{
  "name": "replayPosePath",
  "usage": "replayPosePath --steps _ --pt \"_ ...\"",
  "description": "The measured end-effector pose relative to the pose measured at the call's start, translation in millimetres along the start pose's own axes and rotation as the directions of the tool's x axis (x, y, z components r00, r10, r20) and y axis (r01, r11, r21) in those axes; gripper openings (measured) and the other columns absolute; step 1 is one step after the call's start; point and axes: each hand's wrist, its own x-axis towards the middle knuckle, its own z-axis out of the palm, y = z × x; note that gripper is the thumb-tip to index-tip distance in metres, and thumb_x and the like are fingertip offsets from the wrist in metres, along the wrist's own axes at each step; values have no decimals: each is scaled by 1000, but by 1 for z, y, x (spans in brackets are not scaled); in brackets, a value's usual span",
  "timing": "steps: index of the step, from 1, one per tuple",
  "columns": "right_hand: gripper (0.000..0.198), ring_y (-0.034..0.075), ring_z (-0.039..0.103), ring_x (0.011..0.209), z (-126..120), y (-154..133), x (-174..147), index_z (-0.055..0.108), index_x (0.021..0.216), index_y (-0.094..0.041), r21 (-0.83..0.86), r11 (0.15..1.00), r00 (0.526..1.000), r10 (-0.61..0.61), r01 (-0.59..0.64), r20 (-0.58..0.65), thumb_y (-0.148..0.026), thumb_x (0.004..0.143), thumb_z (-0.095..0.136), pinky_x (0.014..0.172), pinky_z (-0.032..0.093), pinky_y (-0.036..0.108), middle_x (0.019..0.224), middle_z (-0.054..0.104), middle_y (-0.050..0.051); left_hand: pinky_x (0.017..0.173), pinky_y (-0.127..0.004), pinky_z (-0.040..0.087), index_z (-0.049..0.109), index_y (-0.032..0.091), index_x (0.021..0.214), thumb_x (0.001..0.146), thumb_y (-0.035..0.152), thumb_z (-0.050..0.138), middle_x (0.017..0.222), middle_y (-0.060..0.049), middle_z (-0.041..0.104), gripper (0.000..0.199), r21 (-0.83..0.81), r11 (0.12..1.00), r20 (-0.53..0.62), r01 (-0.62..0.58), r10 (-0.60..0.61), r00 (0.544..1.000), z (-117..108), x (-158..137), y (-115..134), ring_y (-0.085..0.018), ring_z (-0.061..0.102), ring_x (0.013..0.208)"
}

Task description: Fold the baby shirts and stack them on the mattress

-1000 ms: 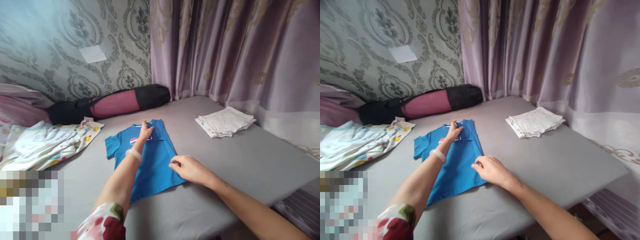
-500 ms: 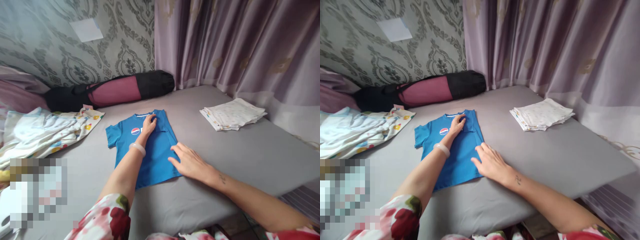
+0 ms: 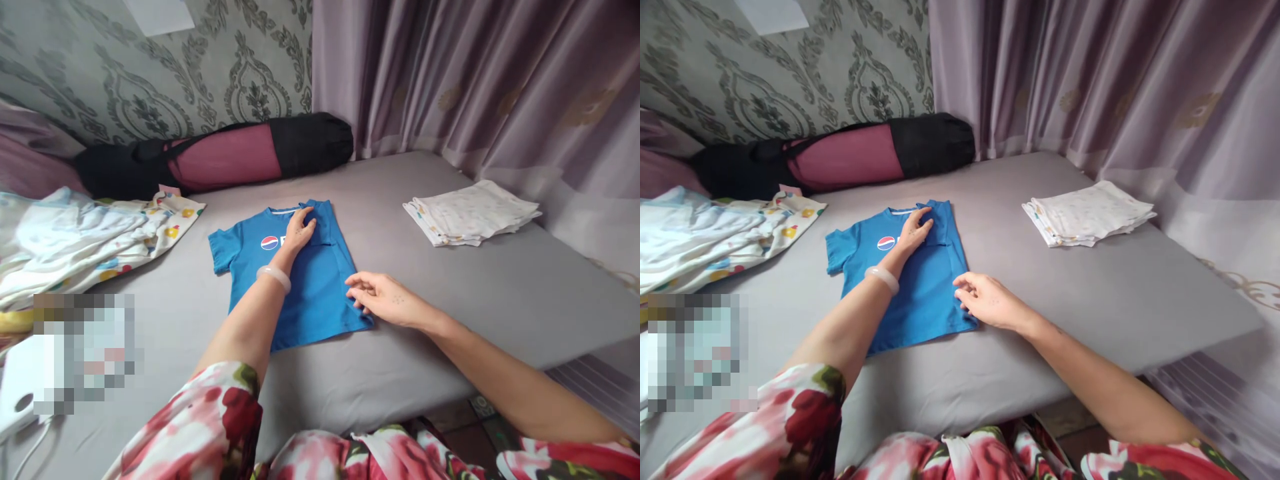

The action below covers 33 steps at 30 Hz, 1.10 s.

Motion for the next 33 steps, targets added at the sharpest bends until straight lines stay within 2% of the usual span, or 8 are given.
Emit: replayPosePath --steps 2,6,10,18,22,25,29,33 --pt "24 14 65 69 -4 4 -3 64 103 -18 -30 1000 999 0 -2 -46 -31 91 48 61 47 23 88 71 4 87 -34 49 60 14 124 84 24 55 113 -11 64 41 -4 1000 -13 -11 11 1000 1 1 -3 -21 60 93" --pt "27 15 61 64 -10 9 -14 64 77 -20 -382 922 987 2 -64 -163 -37 91 48 58 38 24 70 67 1 84 -34 50 60 14 123 84 23 55 110 -10 63 40 -16 999 -30 -34 34 999 4 2 -7 -19 59 87" --pt "23 15 60 64 -2 8 -21 63 74 -21 -478 864 985 103 -156 -135 -38 88 54 57 34 24 70 68 1 84 -33 50 61 16 122 83 21 54 111 -9 62 40 -44 998 -42 -44 42 998 6 2 -10 -19 59 89" --pt "31 15 60 60 -10 -4 -11 61 68 -20 -511 853 990 140 -104 32 -42 89 54 56 36 24 61 64 1 94 -38 48 59 16 124 79 16 55 116 -10 62 46 -53 997 -36 -59 57 998 7 2 -13 -22 59 100" --pt "37 21 66 96 -12 -7 20 67 103 -18 -567 817 979 -184 100 -92 -35 99 35 84 46 29 101 71 9 97 -39 47 60 17 124 78 15 55 116 -9 62 46 -61 994 -48 -86 84 995 8 2 -15 -23 59 105" --pt "49 24 41 136 5 4 51 47 139 -10 -666 705 920 -385 244 -71 -31 100 28 112 32 36 145 47 16 98 -40 47 59 17 125 79 15 54 117 -10 61 46 -69 993 -50 -93 90 995 10 2 -15 -23 59 106" --pt "65 26 13 148 27 20 75 22 152 -3 -743 631 940 -340 222 -8 -42 100 27 120 14 45 160 17 17 105 -42 42 57 17 126 79 14 52 123 -11 59 47 -76 989 -74 -124 118 990 11 2 -16 -25 55 116" --pt "66 28 21 146 25 16 80 29 151 -5 -757 625 947 -320 191 -25 -47 100 26 119 16 49 157 27 17 107 -43 40 55 19 128 80 14 52 126 -11 57 49 -92 987 -87 -132 124 988 12 1 -16 -25 53 119"
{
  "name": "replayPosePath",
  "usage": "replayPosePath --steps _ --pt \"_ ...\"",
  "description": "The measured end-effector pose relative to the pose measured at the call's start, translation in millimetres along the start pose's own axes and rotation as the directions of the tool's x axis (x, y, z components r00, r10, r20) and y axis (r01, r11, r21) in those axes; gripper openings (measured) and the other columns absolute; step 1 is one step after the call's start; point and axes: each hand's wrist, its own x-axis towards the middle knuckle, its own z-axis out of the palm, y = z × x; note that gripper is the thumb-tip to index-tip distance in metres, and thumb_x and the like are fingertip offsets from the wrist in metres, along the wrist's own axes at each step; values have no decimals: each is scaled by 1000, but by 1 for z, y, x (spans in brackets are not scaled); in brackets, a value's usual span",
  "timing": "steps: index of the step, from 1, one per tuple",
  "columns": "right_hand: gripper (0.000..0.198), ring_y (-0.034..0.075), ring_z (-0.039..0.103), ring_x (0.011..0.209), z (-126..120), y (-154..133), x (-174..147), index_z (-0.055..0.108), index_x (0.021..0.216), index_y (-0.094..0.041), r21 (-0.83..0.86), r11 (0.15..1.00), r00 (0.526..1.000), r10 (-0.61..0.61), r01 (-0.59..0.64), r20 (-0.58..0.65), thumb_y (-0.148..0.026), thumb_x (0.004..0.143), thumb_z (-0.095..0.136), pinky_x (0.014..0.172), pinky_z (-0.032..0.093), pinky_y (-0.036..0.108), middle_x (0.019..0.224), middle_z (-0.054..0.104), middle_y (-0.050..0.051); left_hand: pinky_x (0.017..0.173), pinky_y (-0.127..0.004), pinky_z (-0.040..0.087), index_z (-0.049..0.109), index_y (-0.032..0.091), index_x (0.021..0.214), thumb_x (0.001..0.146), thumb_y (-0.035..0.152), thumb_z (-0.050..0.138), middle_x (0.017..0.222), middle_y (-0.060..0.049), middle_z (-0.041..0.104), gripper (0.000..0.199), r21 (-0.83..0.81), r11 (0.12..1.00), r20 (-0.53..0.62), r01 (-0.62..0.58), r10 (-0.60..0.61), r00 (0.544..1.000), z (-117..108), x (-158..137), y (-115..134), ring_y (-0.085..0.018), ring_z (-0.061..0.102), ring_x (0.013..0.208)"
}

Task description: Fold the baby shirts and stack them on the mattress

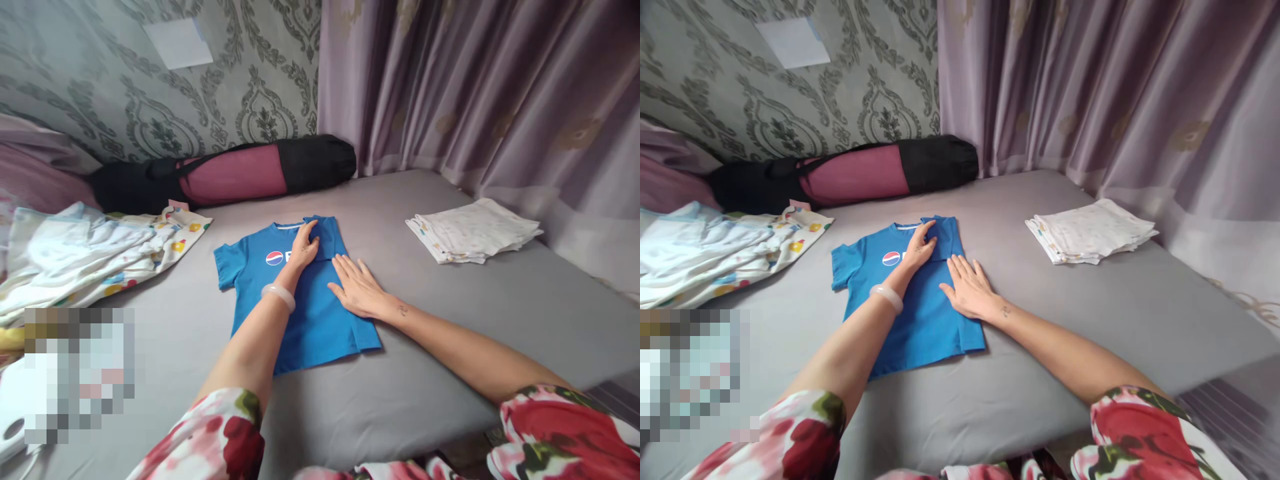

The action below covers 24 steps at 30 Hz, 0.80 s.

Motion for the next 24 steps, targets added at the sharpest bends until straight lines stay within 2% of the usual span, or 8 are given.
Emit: replayPosePath --steps 3,5,8,11,13,17,21,24 --pt "53 27 48 130 -14 6 22 45 141 -10 26 998 997 56 -55 -60 -37 101 23 112 30 45 139 54 16 102 -42 44 54 18 129 80 14 52 122 -11 58 49 0 1000 19 11 -11 1000 1 -1 2 -24 55 113" --pt "49 25 53 124 -18 13 46 50 136 -12 39 994 987 111 -107 -116 -28 101 21 108 35 40 132 60 14 102 -41 45 55 18 129 80 14 52 120 -11 58 50 6 1000 21 11 -11 1000 1 -2 3 -24 56 111" --pt "50 23 37 138 -15 27 86 43 142 -8 34 994 985 109 -105 -132 -24 99 22 115 25 38 147 45 14 102 -40 44 55 17 128 78 12 52 120 -11 58 50 16 1000 19 6 -6 1000 0 -1 4 -23 56 111" --pt "57 23 20 146 -5 38 115 30 150 -5 36 993 992 114 -112 -47 -32 101 20 119 14 41 158 27 13 97 -39 47 55 17 128 78 10 53 119 -11 58 51 15 1000 30 5 -5 1000 0 -1 3 -22 58 105" --pt "61 24 18 147 2 43 125 26 152 -4 22 989 989 147 -147 -14 -36 101 19 120 12 42 159 22 13 96 -39 48 55 19 128 78 11 53 118 -10 59 50 21 1000 24 12 -12 1000 0 -1 2 -22 59 103" --pt "63 23 17 147 9 48 127 24 152 -3 -20 986 985 166 -167 -40 -37 100 18 120 11 44 160 19 14 98 -42 47 55 17 127 79 14 56 120 -12 58 48 57 997 -21 57 -56 998 1 -2 -1 -25 57 108" --pt "62 23 16 147 6 48 126 24 152 -4 -28 985 985 168 -169 -26 -37 100 18 120 11 44 160 18 13 97 -44 49 54 18 128 77 14 57 125 -13 55 51 83 993 -37 89 -86 996 2 -3 -4 -25 59 107" --pt "62 25 15 147 0 44 127 24 152 -5 -13 982 982 190 -189 13 -37 100 19 119 11 46 160 18 14 101 -45 46 54 16 128 76 12 55 127 -15 54 52 104 991 -34 84 -81 996 3 -2 -4 -27 56 115"
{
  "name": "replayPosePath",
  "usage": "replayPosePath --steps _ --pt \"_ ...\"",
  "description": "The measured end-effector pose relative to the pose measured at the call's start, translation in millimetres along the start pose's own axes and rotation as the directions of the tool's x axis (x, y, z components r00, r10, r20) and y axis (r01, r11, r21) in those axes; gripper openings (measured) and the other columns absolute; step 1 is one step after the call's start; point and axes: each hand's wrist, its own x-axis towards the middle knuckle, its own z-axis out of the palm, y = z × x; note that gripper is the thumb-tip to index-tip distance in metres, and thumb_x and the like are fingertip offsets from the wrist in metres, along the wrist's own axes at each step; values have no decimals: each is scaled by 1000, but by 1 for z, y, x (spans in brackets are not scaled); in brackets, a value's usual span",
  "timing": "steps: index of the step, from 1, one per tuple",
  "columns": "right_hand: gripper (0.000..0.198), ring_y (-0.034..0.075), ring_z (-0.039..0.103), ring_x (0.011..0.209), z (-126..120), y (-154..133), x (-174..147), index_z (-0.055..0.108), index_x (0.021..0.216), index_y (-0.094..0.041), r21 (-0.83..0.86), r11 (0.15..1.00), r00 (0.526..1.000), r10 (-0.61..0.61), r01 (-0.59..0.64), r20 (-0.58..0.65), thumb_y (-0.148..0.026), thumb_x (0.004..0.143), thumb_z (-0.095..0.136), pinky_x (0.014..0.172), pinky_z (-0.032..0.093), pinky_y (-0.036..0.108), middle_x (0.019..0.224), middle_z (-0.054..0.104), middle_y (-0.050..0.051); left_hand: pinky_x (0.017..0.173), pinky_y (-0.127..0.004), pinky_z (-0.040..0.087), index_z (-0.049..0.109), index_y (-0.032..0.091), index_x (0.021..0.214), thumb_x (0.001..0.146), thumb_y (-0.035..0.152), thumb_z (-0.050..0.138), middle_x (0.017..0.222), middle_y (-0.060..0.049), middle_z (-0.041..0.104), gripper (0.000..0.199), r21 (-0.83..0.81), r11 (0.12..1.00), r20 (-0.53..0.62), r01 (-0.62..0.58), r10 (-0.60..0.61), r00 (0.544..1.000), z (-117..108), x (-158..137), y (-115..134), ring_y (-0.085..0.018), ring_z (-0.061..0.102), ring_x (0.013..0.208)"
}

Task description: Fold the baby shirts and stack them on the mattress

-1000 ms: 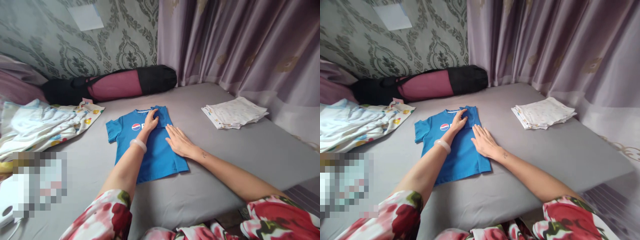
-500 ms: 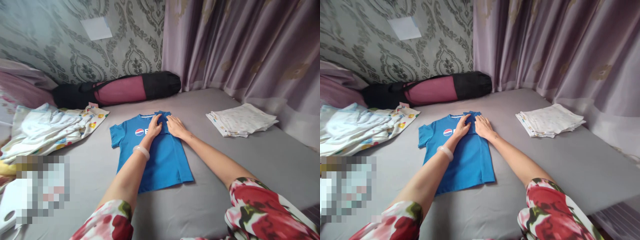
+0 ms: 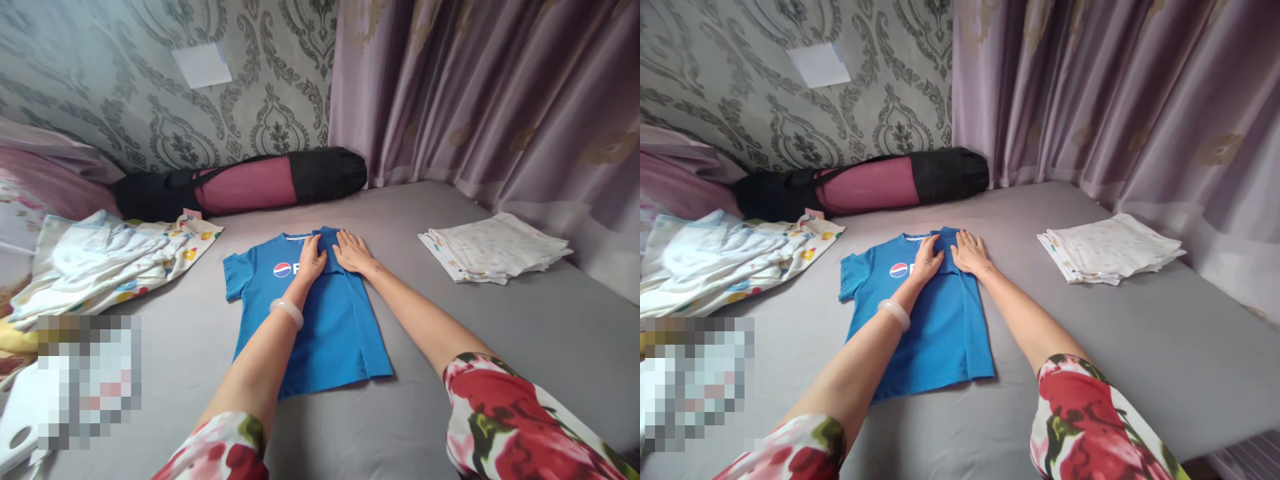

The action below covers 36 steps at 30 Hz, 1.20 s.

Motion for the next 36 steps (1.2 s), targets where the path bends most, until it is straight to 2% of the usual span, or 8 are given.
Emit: replayPosePath --steps 5,11,16,25,29,32,34,36 --pt "61 26 14 148 1 -17 -3 24 152 -3 46 999 999 5 -3 -50 -34 100 20 119 10 47 159 20 15 111 -46 37 55 13 128 79 9 47 131 -17 53 50 21 1000 3 -10 10 1000 2 2 1 -28 49 127" --pt "59 25 15 147 17 -26 -3 29 150 -2 35 999 993 29 -25 -117 -31 99 21 120 10 45 159 22 15 113 -47 35 54 14 129 80 10 45 134 -16 53 50 -1 1000 17 -5 5 1000 2 3 -3 -27 48 128" --pt "58 22 18 147 12 -21 -4 30 150 -4 136 991 991 34 -16 -132 -30 99 18 120 13 42 158 25 13 112 -46 37 55 17 128 78 10 47 132 -13 55 52 10 1000 26 -17 16 1000 1 4 -3 -27 49 127" --pt "63 24 11 148 5 -19 -112 24 152 -4 66 966 968 -245 248 -54 -37 99 23 121 10 44 160 17 15 110 -45 39 56 18 129 79 10 46 130 -13 56 51 26 997 22 -66 65 998 3 3 -4 -27 51 124" --pt "61 24 13 148 12 -25 -134 31 150 -4 50 959 960 -276 278 -57 -36 98 26 122 10 44 159 21 16 112 -45 37 56 16 129 78 10 47 132 -14 54 52 31 998 32 -53 52 998 4 3 -5 -27 49 126" --pt "57 23 23 146 5 -22 -135 37 147 -8 166 943 954 -266 288 -141 -35 98 28 119 22 42 156 30 16 111 -46 37 55 14 129 77 11 47 131 -16 55 52 39 998 50 -50 48 998 3 4 -5 -29 49 127" --pt "50 22 44 134 -7 -15 -141 49 138 -12 283 938 964 -136 200 -230 -34 98 28 110 36 39 144 48 16 110 -48 37 55 14 129 77 12 47 131 -17 55 52 40 998 54 -51 49 997 3 4 -5 -29 49 126" --pt "41 22 64 105 -20 -7 -154 62 117 -16 386 922 980 55 24 -192 -34 97 32 91 48 34 113 69 13 110 -48 37 55 15 128 77 12 48 130 -16 55 52 36 998 48 -59 57 997 3 4 -6 -29 49 126"
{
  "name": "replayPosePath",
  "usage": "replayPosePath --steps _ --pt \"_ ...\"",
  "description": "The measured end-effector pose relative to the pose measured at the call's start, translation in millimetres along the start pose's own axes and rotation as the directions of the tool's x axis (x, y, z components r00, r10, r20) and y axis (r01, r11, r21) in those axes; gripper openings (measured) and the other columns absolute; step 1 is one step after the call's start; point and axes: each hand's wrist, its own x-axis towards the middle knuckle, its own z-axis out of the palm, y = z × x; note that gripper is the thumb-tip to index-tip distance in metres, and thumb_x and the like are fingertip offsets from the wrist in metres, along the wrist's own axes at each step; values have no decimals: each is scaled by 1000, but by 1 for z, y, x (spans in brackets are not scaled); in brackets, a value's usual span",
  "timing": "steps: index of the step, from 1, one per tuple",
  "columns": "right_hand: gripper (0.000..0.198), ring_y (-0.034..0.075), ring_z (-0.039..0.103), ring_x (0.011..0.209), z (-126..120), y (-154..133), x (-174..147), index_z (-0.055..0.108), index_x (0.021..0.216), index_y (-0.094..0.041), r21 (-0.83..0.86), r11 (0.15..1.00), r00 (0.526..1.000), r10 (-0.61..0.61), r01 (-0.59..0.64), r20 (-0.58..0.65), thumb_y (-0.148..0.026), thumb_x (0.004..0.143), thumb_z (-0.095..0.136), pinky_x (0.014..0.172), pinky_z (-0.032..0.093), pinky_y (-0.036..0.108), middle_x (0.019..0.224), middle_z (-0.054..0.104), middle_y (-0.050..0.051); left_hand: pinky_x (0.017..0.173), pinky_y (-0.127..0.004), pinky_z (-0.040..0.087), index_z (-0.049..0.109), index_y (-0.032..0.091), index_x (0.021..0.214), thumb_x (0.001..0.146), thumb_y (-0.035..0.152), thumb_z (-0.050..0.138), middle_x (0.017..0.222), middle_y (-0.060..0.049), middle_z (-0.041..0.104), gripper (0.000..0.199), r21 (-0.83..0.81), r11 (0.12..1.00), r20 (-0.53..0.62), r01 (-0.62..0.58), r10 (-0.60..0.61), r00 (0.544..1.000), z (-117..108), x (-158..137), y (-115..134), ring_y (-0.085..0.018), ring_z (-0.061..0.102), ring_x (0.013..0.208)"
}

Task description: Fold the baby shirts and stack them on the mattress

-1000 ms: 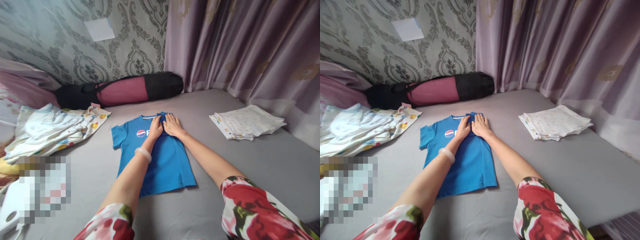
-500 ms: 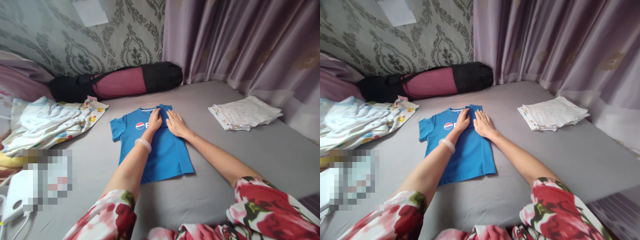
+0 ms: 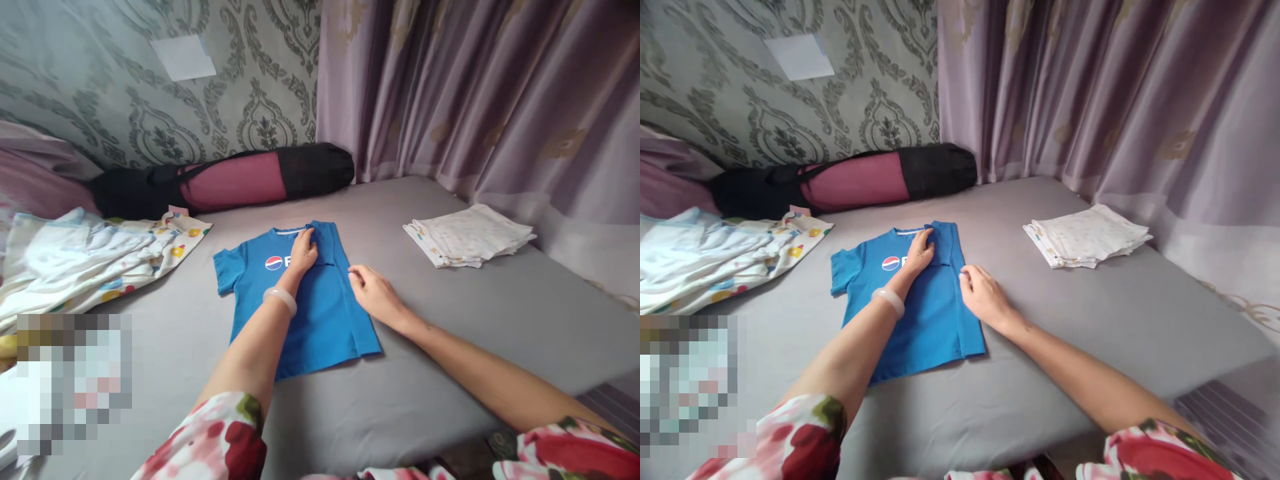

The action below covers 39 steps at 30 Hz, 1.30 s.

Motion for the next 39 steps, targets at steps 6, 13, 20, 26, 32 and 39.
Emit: replayPosePath --steps 6,13,20,26,32,39 --pt "37 12 51 39 -32 2 -43 55 64 -19 -12 938 840 317 -348 440 -43 91 44 44 36 21 43 50 -3 111 -47 37 57 19 126 75 12 48 128 -12 57 52 -16 1000 -42 -11 10 999 3 0 -4 -28 50 125" --pt "40 7 35 30 -43 -16 -55 43 53 -21 -11 858 625 382 -513 681 -42 86 52 32 20 20 41 44 -5 111 -48 37 56 17 126 75 11 49 129 -13 56 52 -13 1000 -11 -2 2 1000 0 0 0 -29 50 126" --pt "36 5 34 31 -51 -10 -57 41 58 -22 32 841 554 327 -540 765 -42 81 60 33 19 19 44 48 -7 111 -49 37 55 17 127 76 11 48 132 -14 55 52 -10 1000 1 -6 6 1000 -1 -1 1 -29 49 127" --pt "46 9 44 35 -66 -14 -32 51 53 -19 -108 957 654 263 -268 709 -49 87 51 41 33 22 45 54 0 109 -48 39 56 18 126 77 13 50 128 -13 57 49 -1 1000 -43 -16 16 999 3 -2 0 -28 51 124" --pt "30 18 64 92 -29 -8 52 69 92 -19 -145 983 986 -97 117 135 -24 96 39 82 44 27 96 72 8 108 -45 40 56 13 125 78 14 49 128 -15 57 48 27 999 -29 -23 23 999 -1 -3 6 -28 52 123" --pt "47 24 36 138 39 15 126 47 140 -13 -329 940 995 -70 90 73 -13 95 32 110 31 39 149 43 11 110 -48 37 58 17 124 76 12 50 127 -13 60 48 44 997 -18 -61 62 998 -6 -3 14 -27 52 124"
